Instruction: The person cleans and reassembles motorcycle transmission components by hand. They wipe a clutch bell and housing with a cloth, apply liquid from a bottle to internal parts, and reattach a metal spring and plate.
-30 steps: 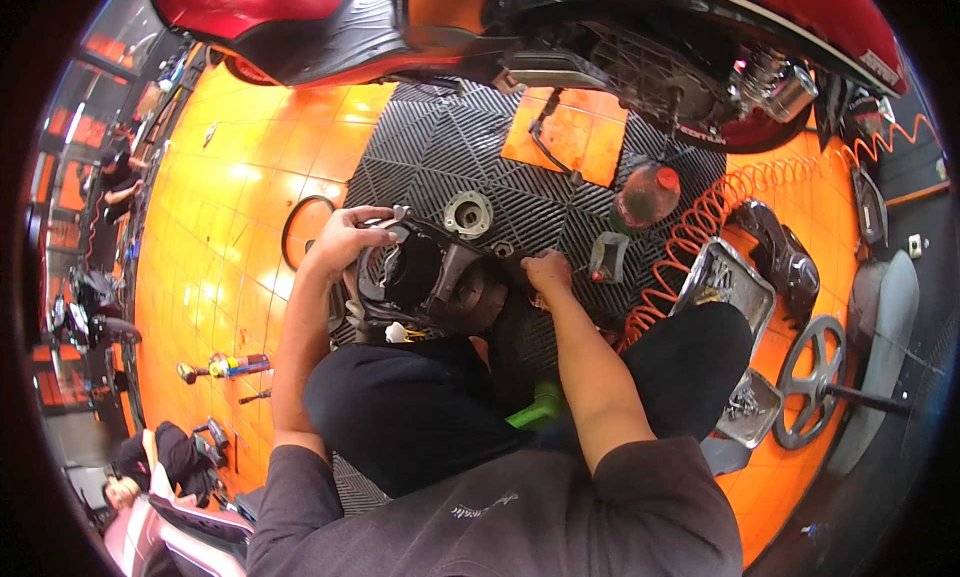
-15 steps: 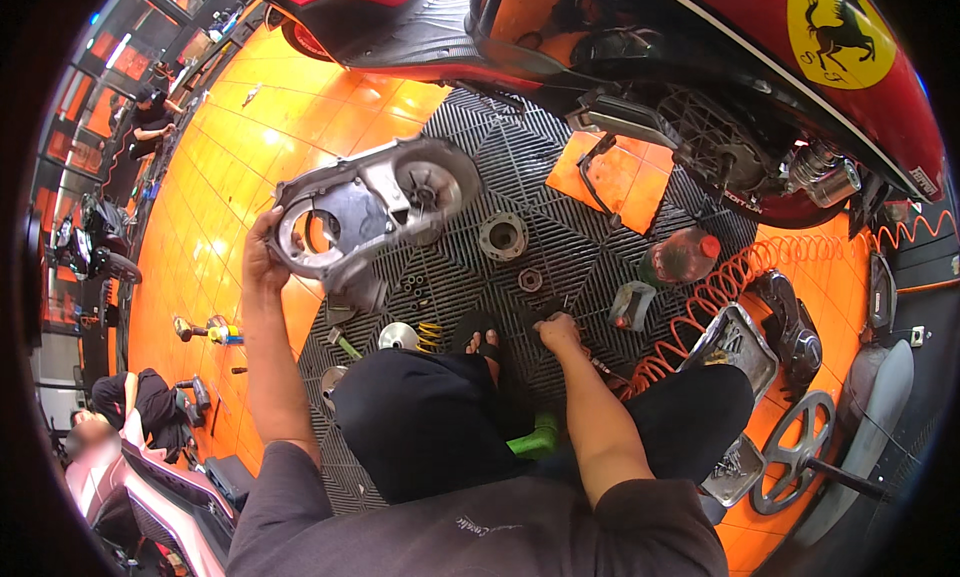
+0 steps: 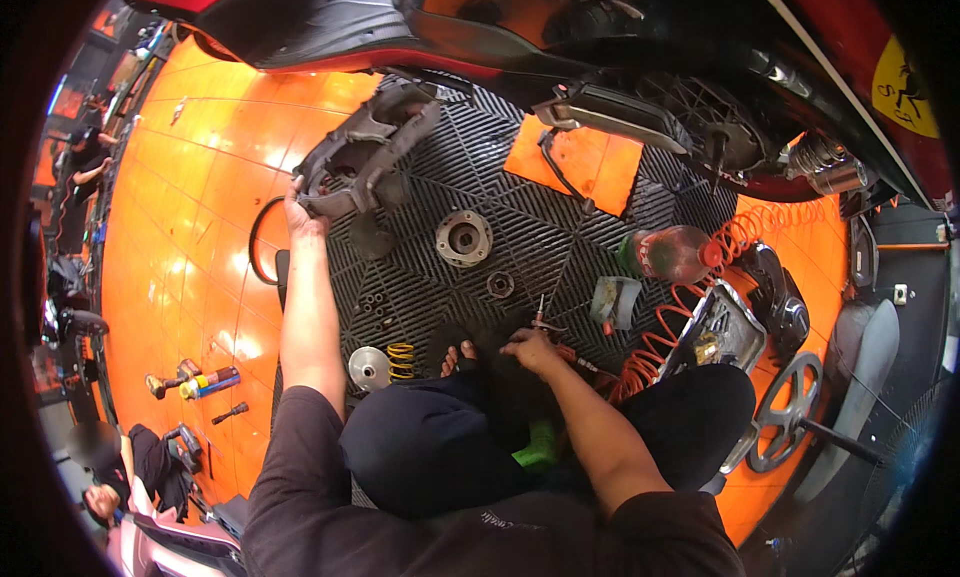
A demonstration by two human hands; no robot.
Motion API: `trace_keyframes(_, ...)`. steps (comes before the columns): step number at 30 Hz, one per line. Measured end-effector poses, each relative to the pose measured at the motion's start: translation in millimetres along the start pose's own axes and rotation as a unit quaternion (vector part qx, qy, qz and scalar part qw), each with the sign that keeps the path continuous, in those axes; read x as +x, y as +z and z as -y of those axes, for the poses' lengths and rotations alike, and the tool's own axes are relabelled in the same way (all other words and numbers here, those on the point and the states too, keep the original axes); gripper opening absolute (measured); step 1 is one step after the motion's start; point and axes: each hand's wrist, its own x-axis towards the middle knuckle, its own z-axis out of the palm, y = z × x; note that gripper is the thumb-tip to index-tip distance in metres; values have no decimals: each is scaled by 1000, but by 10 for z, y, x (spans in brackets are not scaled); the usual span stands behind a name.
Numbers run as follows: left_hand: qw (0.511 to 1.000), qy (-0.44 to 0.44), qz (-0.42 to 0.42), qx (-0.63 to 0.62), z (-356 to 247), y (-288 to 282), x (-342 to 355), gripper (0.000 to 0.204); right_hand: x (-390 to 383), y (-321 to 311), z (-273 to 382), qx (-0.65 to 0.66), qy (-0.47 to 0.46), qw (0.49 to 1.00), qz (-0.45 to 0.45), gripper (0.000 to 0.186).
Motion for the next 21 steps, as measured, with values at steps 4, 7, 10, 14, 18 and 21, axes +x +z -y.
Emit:
trace_keyframes(4,995,59,50,71,362,30,415,29,-130,225,-100,-205,-32,978,-22,44)
trace_keyframes(7,982,8,112,155,541,15,428,62,-82,360,-271,-244,-25,969,-31,40)
trace_keyframes(10,988,-80,16,134,452,-62,324,68,-186,248,123,-269,7,963,22,39)
trace_keyframes(14,963,-118,-93,224,479,10,160,73,-891,-164,834,-214,-120,967,-65,40)
trace_keyframes(18,923,-79,121,356,635,-125,-490,47,-1834,-606,1243,-118,-309,923,-196,45)
trace_keyframes(21,796,-177,164,554,563,43,-1164,48,-2481,-1027,1091,-59,-466,816,-336,40)
